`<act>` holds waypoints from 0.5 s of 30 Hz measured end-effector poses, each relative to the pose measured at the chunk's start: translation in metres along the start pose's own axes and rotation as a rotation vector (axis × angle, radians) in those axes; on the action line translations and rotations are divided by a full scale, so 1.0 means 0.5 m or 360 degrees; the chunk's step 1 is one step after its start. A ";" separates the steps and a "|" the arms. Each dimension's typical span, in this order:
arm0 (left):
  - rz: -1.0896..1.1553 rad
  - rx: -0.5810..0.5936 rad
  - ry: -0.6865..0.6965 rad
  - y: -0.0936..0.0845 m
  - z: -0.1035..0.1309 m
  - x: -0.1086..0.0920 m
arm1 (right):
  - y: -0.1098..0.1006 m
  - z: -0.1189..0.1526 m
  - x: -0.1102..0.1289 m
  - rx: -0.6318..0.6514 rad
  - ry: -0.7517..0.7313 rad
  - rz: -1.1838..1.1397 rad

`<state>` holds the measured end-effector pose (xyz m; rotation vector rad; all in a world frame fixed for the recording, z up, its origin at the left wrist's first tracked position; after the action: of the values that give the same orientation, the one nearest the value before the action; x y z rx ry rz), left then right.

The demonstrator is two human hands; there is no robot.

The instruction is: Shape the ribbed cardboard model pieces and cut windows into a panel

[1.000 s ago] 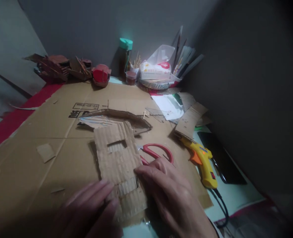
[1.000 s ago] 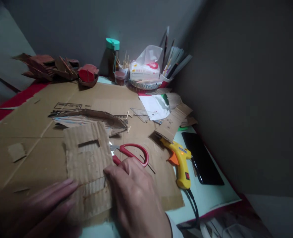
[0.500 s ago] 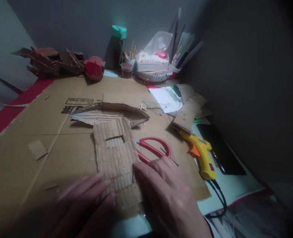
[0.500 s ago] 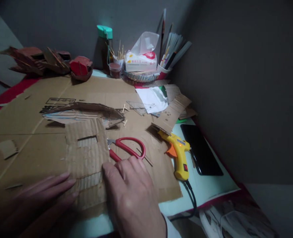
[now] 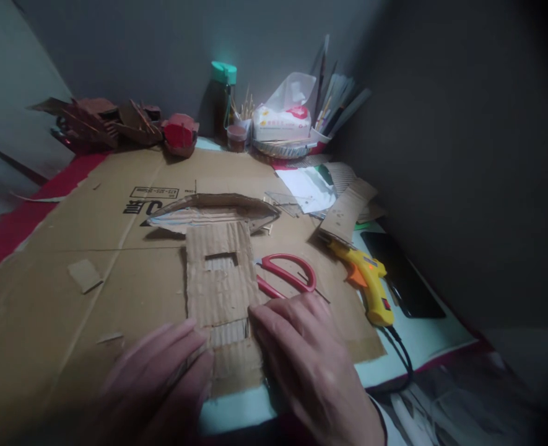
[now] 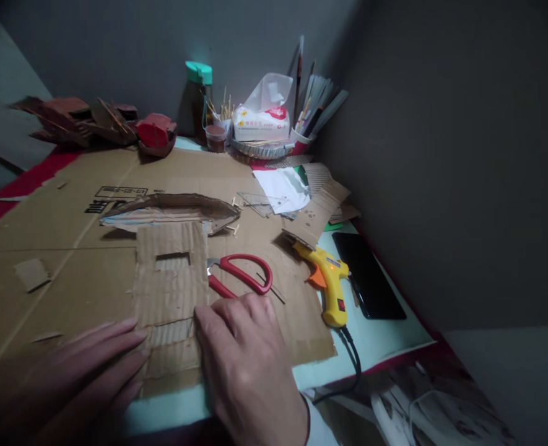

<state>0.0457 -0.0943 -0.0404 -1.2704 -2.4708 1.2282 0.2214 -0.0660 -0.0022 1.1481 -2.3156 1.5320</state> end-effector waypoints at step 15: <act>-0.0389 -0.0030 0.0388 0.020 -0.031 -0.012 | -0.026 -0.011 -0.048 -0.0072 0.0065 0.0438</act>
<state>0.0627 -0.0859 -0.0353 -1.0151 -2.3778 0.9340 0.2454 -0.0517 -0.0018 0.8052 -2.5513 1.5599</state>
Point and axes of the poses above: each hand's wrist, its own z-axis away from the middle knuckle, its own y-axis out of the palm, x = y × z, the point moved 6 cm from there along -z, towards the middle knuckle, and after that the axes turned 8 degrees about -x, right-handed, at the moved point
